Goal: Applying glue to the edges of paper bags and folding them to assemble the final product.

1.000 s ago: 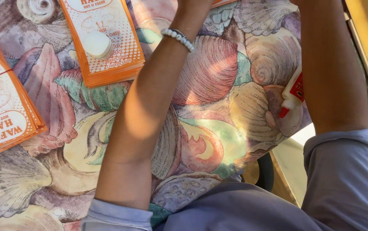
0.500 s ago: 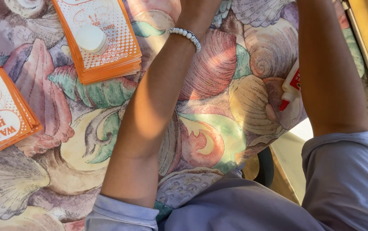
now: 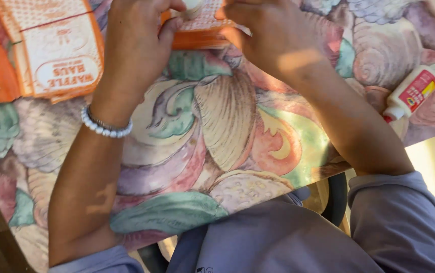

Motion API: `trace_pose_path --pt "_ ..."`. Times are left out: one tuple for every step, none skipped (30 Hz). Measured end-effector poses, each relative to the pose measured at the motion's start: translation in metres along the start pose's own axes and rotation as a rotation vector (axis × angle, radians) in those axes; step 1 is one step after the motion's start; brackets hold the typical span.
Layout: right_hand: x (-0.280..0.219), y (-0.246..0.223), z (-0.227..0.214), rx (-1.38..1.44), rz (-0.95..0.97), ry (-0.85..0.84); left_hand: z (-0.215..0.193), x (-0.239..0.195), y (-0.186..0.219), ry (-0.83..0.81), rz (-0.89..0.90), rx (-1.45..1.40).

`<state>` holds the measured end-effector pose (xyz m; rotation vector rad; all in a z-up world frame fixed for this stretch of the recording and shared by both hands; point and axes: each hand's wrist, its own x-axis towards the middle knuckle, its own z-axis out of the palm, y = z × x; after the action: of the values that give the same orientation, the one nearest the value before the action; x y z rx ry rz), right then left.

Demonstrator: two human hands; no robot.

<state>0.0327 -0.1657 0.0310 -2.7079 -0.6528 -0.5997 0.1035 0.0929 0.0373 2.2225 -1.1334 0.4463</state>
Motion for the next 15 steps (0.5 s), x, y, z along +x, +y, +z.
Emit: trace_pose_path --pt "0.009 -0.012 0.007 0.029 -0.052 -0.069 0.0 -0.009 -0.013 -0.068 -0.042 0.022" --pt "0.013 -0.014 0.007 0.027 -0.059 -0.065 0.004 -0.012 -0.016 -0.062 -0.041 0.027" --pt "0.018 -0.017 0.008 -0.007 -0.002 -0.157 0.009 -0.014 -0.021 -0.074 -0.051 -0.041" --pt "0.021 -0.019 0.01 -0.039 0.058 -0.255 0.015 -0.018 -0.024 -0.088 -0.064 -0.114" --pt "0.021 -0.019 0.015 -0.039 0.054 -0.257 0.017 -0.02 -0.024 -0.085 -0.067 -0.114" --pt "0.02 -0.017 0.02 -0.07 -0.024 -0.209 0.019 -0.02 -0.024 -0.131 -0.063 -0.096" --pt "0.02 -0.015 0.026 -0.099 -0.102 -0.16 0.022 -0.02 -0.024 -0.177 -0.059 -0.077" --pt "0.021 -0.018 0.025 -0.095 -0.108 -0.159 0.023 -0.022 -0.028 -0.175 -0.064 -0.072" --pt "0.022 -0.019 0.025 -0.072 -0.095 -0.158 0.025 -0.023 -0.032 -0.14 -0.05 -0.097" --pt "0.019 -0.021 0.025 -0.047 -0.076 -0.162 0.029 -0.025 -0.035 -0.11 -0.037 -0.129" --pt "0.02 -0.022 0.024 -0.041 -0.075 -0.167 0.028 -0.026 -0.035 -0.115 -0.044 -0.13" --pt "0.021 -0.022 0.023 -0.024 -0.098 -0.152 0.028 -0.025 -0.036 -0.107 -0.058 -0.133" --pt "0.022 -0.022 0.022 -0.007 -0.122 -0.137 0.028 -0.024 -0.036 -0.099 -0.072 -0.136" --pt "0.021 -0.022 0.022 -0.003 -0.118 -0.141 0.029 -0.024 -0.036 -0.104 -0.076 -0.14" --pt "0.02 -0.022 0.022 -0.018 -0.118 -0.129 0.029 -0.023 -0.036 -0.103 -0.074 -0.121"
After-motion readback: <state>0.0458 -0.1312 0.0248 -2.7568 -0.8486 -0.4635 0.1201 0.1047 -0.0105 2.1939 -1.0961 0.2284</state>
